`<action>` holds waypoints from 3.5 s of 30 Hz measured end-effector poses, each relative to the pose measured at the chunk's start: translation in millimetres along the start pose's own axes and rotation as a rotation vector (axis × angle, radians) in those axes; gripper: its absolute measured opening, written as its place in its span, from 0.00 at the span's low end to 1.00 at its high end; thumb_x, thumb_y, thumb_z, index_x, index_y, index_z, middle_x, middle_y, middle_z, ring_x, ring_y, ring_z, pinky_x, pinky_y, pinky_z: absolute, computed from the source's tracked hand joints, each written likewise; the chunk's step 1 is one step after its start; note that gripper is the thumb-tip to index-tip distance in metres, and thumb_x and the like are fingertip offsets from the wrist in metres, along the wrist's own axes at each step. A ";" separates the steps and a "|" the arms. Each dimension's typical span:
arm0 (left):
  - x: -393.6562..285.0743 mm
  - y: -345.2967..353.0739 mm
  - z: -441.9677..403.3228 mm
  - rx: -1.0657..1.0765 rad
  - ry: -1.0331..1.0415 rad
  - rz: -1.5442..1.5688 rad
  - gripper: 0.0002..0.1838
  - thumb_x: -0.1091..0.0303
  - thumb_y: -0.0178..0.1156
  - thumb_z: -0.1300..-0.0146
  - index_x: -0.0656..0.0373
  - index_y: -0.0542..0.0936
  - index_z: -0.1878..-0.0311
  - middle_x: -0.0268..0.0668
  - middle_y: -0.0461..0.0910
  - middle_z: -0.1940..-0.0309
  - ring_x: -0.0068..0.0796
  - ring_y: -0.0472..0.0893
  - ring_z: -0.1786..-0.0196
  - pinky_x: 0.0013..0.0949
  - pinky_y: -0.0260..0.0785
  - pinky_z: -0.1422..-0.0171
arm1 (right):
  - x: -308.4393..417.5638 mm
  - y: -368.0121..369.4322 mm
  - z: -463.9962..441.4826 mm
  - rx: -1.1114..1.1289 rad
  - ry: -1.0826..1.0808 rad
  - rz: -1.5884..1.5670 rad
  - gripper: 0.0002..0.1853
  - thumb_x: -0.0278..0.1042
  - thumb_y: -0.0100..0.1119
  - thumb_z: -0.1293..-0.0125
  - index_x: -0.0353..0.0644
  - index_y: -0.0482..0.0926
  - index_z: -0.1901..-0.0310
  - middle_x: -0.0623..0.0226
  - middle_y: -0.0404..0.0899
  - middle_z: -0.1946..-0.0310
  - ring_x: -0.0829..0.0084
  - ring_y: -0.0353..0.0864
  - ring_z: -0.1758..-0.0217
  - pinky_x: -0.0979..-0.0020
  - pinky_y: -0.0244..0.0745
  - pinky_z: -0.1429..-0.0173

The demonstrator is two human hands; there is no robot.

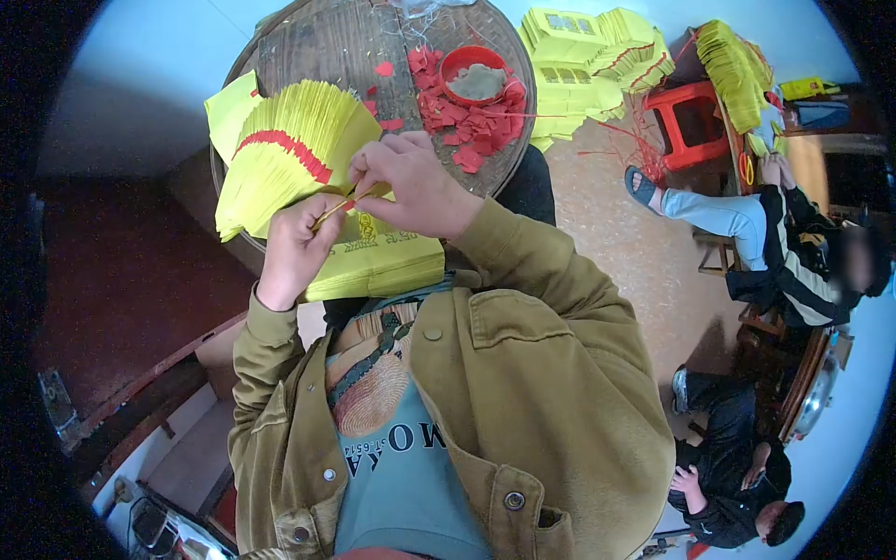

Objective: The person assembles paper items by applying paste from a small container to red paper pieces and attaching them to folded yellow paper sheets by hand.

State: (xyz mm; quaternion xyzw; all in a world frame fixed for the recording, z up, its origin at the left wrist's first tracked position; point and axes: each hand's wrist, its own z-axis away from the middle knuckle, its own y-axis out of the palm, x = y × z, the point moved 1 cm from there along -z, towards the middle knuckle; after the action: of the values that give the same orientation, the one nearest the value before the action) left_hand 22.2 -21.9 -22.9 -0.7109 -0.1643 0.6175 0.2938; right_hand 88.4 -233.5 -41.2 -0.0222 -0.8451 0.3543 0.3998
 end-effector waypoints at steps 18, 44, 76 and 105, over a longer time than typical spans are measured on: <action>-9.7 5.7 1.9 -0.133 0.186 -0.147 0.06 0.76 0.68 0.37 0.62 0.82 0.59 0.48 0.84 0.66 0.47 0.86 0.63 0.40 0.77 0.59 | 6.5 4.0 -2.0 0.004 0.041 -0.060 0.16 0.33 0.72 0.43 0.50 0.79 0.54 0.78 0.84 0.60 0.72 0.81 0.49 0.62 0.63 0.42; -12.4 0.0 -3.6 -0.136 0.141 -0.110 0.02 0.75 0.66 0.31 0.61 0.83 0.59 0.43 0.86 0.65 0.43 0.87 0.63 0.38 0.78 0.57 | -1.1 -21.2 1.3 -0.035 -0.010 -0.060 0.08 0.28 0.69 0.36 0.49 0.83 0.55 0.74 0.85 0.58 0.68 0.82 0.50 0.62 0.66 0.39; -43.2 -7.0 13.4 -0.251 0.202 -0.469 0.17 0.71 0.76 0.46 0.57 0.84 0.52 0.38 0.78 0.61 0.43 0.78 0.57 0.41 0.73 0.54 | 24.8 -6.3 -2.9 0.012 -0.012 0.317 0.18 0.43 0.79 0.46 0.49 0.85 0.56 0.72 0.82 0.58 0.67 0.78 0.50 0.60 0.65 0.47; -15.4 -11.7 1.4 0.007 -0.051 0.018 0.09 0.75 0.60 0.29 0.63 0.84 0.49 0.52 0.83 0.65 0.54 0.85 0.64 0.44 0.76 0.58 | 6.8 -20.4 3.9 0.122 -0.043 0.018 0.09 0.34 0.73 0.37 0.53 0.88 0.55 0.78 0.85 0.60 0.70 0.80 0.51 0.63 0.64 0.40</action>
State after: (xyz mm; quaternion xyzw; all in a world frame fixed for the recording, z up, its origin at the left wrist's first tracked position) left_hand 19.5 -21.8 -3.7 -0.6953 -0.1633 0.6387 0.2863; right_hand 86.2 -248.8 -25.8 0.0022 -0.8299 0.4093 0.3790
